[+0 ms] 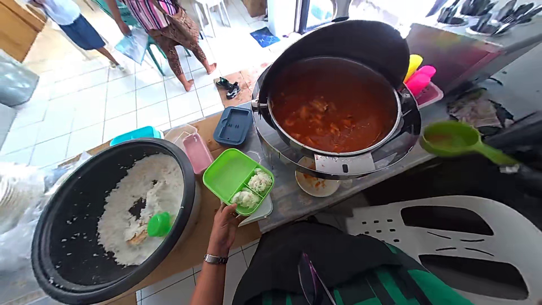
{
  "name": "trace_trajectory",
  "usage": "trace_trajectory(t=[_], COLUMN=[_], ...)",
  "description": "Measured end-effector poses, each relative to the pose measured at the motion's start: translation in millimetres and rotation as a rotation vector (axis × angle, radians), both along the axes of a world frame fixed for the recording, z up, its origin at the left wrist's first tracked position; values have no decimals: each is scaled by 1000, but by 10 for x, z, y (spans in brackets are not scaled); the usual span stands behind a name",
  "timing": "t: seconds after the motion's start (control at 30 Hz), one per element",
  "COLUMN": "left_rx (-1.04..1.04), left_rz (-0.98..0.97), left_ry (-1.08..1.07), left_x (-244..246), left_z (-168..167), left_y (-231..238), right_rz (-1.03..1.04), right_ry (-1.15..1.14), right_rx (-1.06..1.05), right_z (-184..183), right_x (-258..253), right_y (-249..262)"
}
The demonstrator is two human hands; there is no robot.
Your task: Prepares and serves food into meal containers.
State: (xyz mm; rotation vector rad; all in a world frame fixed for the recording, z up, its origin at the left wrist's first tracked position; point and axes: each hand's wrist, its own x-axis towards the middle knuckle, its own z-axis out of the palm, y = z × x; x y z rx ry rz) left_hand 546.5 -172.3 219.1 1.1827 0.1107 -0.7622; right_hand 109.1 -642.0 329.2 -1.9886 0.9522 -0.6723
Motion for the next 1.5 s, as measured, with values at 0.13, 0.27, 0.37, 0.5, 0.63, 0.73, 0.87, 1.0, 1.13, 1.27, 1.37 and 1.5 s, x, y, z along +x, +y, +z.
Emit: trace_trajectory(t=[0.13, 0.27, 0.37, 0.5, 0.63, 0.73, 0.87, 1.0, 1.13, 1.27, 1.37, 1.5], left_rx=[-118, -152, -114, -110, -128, -143, -175, -161, -168, -164, -125, -143], left_rz=[74, 170, 251, 332, 364, 372, 349, 288, 242, 214, 211, 228], left_ry=[-20, -51, -82, -97, -111, -132, -141, -149, -128, -132, -135, -119], left_x=[-153, -397, -617, -867, -970, -971, -958, -911, -868, -854, -866, -885], left_z=[125, 221, 264, 296, 344, 416, 518, 628, 683, 694, 696, 681], left_y=[-140, -157, -122, -121, -203, -256, -318, -381, -445, -472, -452, -349], right_rz=[59, 313, 397, 551, 713, 785, 591, 402, 302, 422, 531, 629], right_ry=[302, 602, 742, 859, 845, 737, 579, 516, 535, 678, 752, 692], right_rx=[-244, -478, -585, -552, -569, -495, -61, 76, -132, -395, -513, -464], right_z=[877, 735, 597, 530, 396, 382, 621, 706, 668, 520, 454, 400], right_x=[1797, 2980, 3456, 3859, 4032, 3916, 3560, 3397, 3544, 3810, 4006, 4163], right_y=[501, 528, 563, 452, 311, 48, -190, -299, -333, -79, 98, 59])
